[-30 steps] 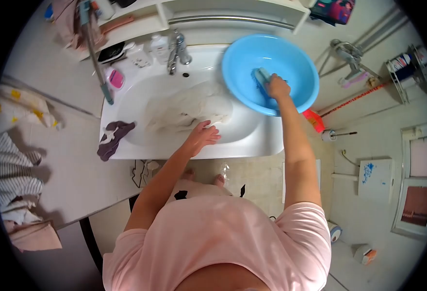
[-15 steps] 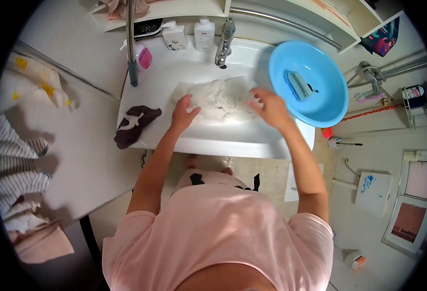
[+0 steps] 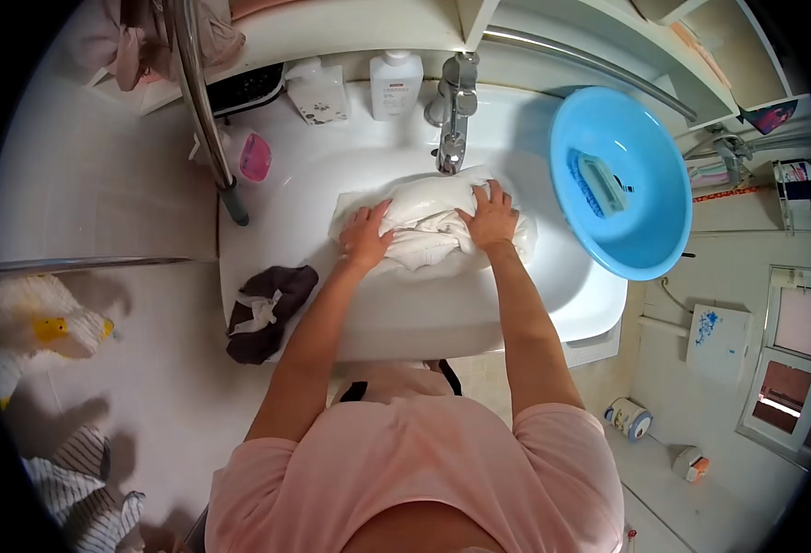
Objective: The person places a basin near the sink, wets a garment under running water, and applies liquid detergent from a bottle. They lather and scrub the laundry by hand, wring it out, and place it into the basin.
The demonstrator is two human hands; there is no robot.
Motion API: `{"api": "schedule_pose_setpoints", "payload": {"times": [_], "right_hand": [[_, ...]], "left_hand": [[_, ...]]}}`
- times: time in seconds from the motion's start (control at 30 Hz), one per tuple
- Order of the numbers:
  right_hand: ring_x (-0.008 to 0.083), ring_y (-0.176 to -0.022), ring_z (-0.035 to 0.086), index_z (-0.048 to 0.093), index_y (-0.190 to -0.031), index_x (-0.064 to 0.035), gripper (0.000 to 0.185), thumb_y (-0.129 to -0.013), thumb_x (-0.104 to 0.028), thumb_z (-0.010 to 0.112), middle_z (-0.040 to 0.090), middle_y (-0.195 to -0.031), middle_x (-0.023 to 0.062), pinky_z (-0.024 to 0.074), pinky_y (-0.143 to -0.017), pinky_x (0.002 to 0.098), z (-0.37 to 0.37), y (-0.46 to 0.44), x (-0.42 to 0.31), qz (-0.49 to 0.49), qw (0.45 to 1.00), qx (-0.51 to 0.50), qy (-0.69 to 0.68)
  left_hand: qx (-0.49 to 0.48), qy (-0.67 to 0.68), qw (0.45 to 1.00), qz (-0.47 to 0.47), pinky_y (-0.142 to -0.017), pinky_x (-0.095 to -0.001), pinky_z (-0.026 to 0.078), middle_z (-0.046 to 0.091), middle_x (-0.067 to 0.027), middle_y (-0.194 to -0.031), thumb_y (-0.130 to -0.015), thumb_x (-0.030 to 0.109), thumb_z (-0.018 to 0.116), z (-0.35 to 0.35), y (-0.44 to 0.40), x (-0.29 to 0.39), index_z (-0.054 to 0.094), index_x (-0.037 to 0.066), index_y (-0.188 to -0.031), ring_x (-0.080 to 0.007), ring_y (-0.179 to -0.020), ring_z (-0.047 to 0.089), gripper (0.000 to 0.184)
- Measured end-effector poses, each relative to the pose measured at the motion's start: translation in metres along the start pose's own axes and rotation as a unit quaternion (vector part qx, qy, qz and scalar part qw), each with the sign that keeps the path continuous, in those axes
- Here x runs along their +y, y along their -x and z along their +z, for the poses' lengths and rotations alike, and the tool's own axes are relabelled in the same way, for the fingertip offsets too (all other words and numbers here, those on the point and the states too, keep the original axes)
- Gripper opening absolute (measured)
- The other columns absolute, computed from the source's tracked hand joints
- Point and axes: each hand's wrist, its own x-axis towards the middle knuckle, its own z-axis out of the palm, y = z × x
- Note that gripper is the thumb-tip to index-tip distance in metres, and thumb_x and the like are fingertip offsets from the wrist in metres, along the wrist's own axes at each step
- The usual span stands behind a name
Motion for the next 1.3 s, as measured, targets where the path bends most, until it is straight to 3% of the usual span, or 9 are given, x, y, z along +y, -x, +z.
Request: {"api": "schedule_pose_setpoints", "payload": {"times": [0.17,0.27,0.4,0.47,0.6,0.97,1.07,1.17,1.3], "right_hand": [[0.0298,-0.125,0.031,0.043,-0.127,-0.0252,0.070,-0.068,-0.050,0.069,0.030,-0.138,0.0064,0.0355,-0.090,0.0595,-0.045,-0.001,-0.015,-0.032,0.986,0.100,0.129],[0.0365,-0.118,0.038,0.049,-0.122,-0.0157,0.067,-0.068,-0.050,0.067,0.039,-0.130,0.0114,0.0394,-0.087,0.0563,0.014,0.006,0.002,0.011,0.994,-0.061,-0.091],[0.0390,-0.111,0.043,0.055,-0.112,-0.0117,0.058,-0.068,-0.048,0.068,0.050,-0.115,0.0144,0.0422,-0.082,0.0516,-0.016,0.083,-0.026,-0.211,0.974,0.038,-0.076],[0.0379,-0.111,0.044,0.059,-0.105,-0.0102,0.048,-0.073,-0.045,0.065,0.050,-0.115,0.0157,0.0408,-0.083,0.0515,-0.040,0.108,-0.051,-0.199,0.972,-0.079,-0.094],[0.0360,-0.096,0.054,0.061,-0.095,-0.0035,0.042,-0.079,-0.042,0.061,0.058,-0.101,0.0190,0.0431,-0.079,0.0485,0.008,0.074,-0.046,-0.208,0.969,-0.044,-0.129],[0.0330,-0.084,0.064,0.067,-0.077,-0.0048,0.018,-0.079,-0.016,0.053,0.064,-0.085,0.0200,0.0495,-0.077,0.0436,0.024,-0.045,-0.048,0.039,0.977,-0.120,-0.174],[0.0333,-0.082,0.064,0.059,-0.101,-0.0072,0.029,-0.079,-0.026,0.055,0.065,-0.084,0.0172,0.0491,-0.076,0.0428,0.012,-0.057,-0.032,0.032,0.993,-0.073,-0.090],[0.0329,-0.085,0.063,0.046,-0.118,-0.0122,0.051,-0.076,-0.038,0.059,0.065,-0.085,0.0146,0.0472,-0.079,0.0422,-0.051,-0.018,-0.018,0.046,0.988,-0.118,-0.090],[0.0340,-0.113,0.049,0.038,-0.132,-0.0157,0.072,-0.070,-0.045,0.062,0.052,-0.120,0.0180,0.0391,-0.094,0.0410,-0.020,-0.004,0.029,0.013,0.979,-0.154,-0.129]], "left_hand": [[0.052,0.004,0.998,0.035,-0.100,-0.0567,0.026,0.030,-0.0123,-0.138,-0.065,0.042,0.074,-0.009,-0.014,0.011,0.035,0.030,-0.136,-0.0363,-0.128,0.025,0.082],[-0.068,0.033,0.996,0.038,-0.099,-0.0688,0.013,0.021,-0.0116,-0.145,-0.055,0.057,0.075,0.012,-0.007,0.040,0.035,0.030,-0.136,-0.0397,-0.135,0.012,0.094],[0.065,-0.070,0.980,0.175,-0.097,-0.0670,0.017,0.038,-0.0112,-0.126,-0.056,0.048,0.075,0.037,0.027,0.033,0.053,0.009,-0.118,-0.0386,-0.122,0.029,0.076],[0.133,-0.095,0.955,0.247,-0.097,-0.0640,0.021,0.043,-0.0112,-0.117,-0.056,0.044,0.075,0.061,0.031,0.013,0.057,0.004,-0.110,-0.0366,-0.115,0.035,0.070],[0.009,-0.048,0.964,0.261,-0.092,-0.0526,0.031,0.049,-0.0122,-0.106,-0.057,0.039,0.073,0.045,0.003,0.010,0.058,0.004,-0.106,-0.0320,-0.105,0.043,0.062],[-0.142,0.052,0.968,0.199,-0.067,-0.0462,0.043,0.060,-0.0158,-0.078,-0.070,0.051,0.064,0.017,-0.093,0.026,0.060,0.004,-0.083,-0.0359,-0.076,0.058,0.049],[0.047,0.087,0.985,0.142,-0.069,-0.0473,0.042,0.060,-0.0156,-0.075,-0.080,0.046,0.058,0.017,-0.088,0.014,0.054,0.004,-0.078,-0.0372,-0.075,0.057,0.043],[0.039,0.160,0.986,0.024,-0.076,-0.0457,0.042,0.061,-0.0154,-0.087,-0.077,0.049,0.061,0.016,-0.048,-0.027,0.056,0.006,-0.091,-0.0359,-0.085,0.056,0.045],[0.111,0.096,0.989,0.017,-0.090,-0.0504,0.035,0.046,-0.0207,-0.121,-0.066,0.052,0.070,0.001,-0.002,-0.027,0.050,0.012,-0.118,-0.0382,-0.113,0.043,0.069]]}}
